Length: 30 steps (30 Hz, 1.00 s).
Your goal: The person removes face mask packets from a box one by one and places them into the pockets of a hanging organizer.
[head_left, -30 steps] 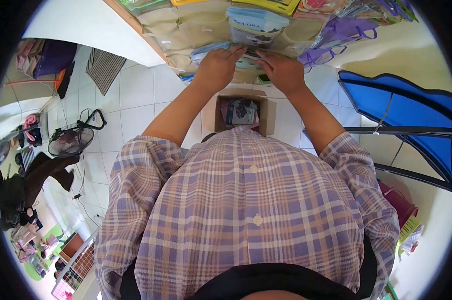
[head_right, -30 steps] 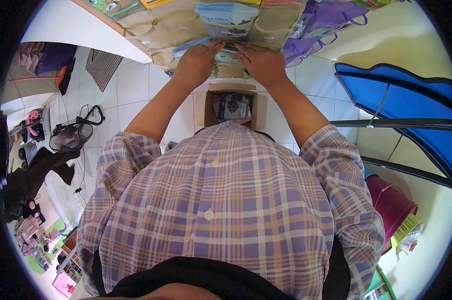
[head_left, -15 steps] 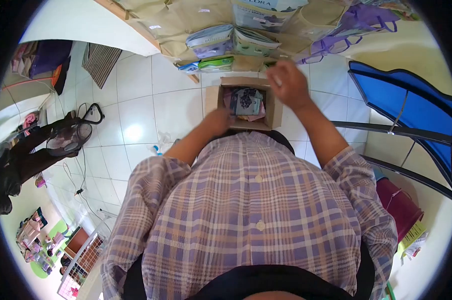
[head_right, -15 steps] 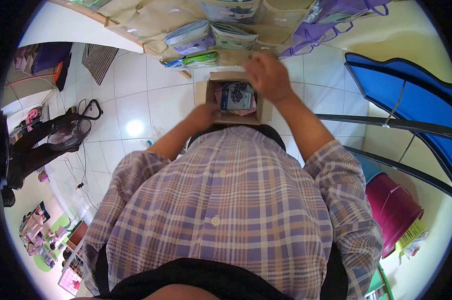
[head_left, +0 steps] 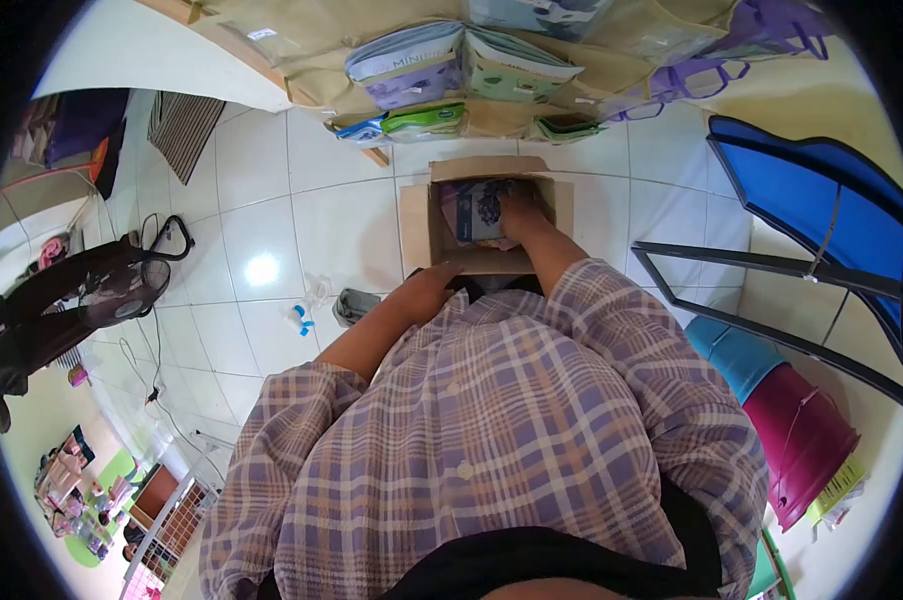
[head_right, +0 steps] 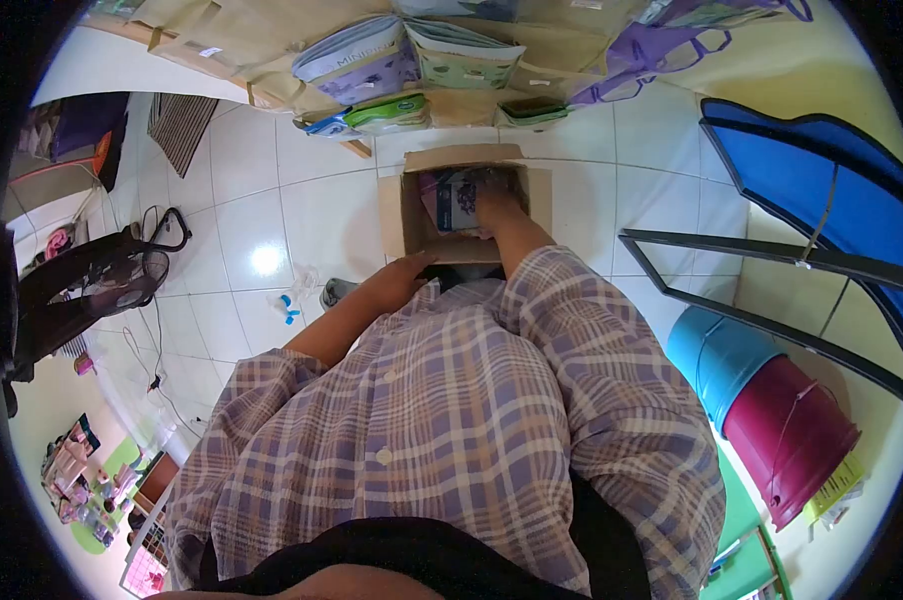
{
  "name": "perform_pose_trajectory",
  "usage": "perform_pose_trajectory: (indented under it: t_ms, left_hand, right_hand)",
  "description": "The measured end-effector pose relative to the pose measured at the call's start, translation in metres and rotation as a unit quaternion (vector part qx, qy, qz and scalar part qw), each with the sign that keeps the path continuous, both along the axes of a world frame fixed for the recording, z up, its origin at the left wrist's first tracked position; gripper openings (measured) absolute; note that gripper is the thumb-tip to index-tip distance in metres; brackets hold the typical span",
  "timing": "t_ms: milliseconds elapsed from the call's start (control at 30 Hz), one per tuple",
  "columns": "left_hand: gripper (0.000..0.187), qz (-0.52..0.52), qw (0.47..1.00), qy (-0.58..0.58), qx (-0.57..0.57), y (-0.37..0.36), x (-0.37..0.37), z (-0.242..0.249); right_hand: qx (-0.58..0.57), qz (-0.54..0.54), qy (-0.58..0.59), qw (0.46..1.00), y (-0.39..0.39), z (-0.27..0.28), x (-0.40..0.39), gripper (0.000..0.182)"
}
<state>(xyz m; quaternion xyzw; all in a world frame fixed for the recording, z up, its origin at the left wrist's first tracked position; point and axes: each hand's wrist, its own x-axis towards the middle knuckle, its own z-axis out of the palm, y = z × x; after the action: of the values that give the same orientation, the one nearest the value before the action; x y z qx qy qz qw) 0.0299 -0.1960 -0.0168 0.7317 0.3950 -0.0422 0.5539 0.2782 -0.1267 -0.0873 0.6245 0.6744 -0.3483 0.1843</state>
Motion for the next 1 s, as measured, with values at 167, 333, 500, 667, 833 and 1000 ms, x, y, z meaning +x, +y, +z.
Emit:
perform_pose_trajectory:
  t_ms: [167, 333, 500, 667, 833, 1000]
  left_hand:
    - [0.046, 0.005, 0.999, -0.034, 0.033, -0.008, -0.001, -0.001]
    - [0.046, 0.009, 0.999, -0.048, -0.021, -0.002, 0.011, 0.03]
    - [0.041, 0.02, 0.997, -0.069, -0.012, 0.0, 0.012, 0.024]
    - [0.036, 0.075, 0.994, -0.02, -0.071, 0.004, 0.021, 0.028]
    - [0.039, 0.039, 0.997, 0.022, -0.061, 0.008, 0.026, 0.017]
    - [0.037, 0.07, 0.993, -0.011, -0.094, 0.003, 0.021, 0.024]
  right_hand:
    - [0.125, -0.008, -0.04, 0.991, -0.014, -0.072, 0.002, 0.047]
    - [0.044, 0.002, -0.032, 0.999, -0.018, -0.014, 0.019, 0.051]
    - [0.035, -0.061, 0.03, 0.997, -0.043, -0.005, 0.015, 0.048]
    - [-0.073, -0.189, 0.039, 0.978, -0.049, -0.029, 0.016, 0.044]
    - [0.172, -0.274, 0.097, 0.941, -0.051, -0.036, 0.023, 0.046]
    - [0.126, -0.15, 0.062, 0.979, -0.051, -0.038, 0.028, 0.03]
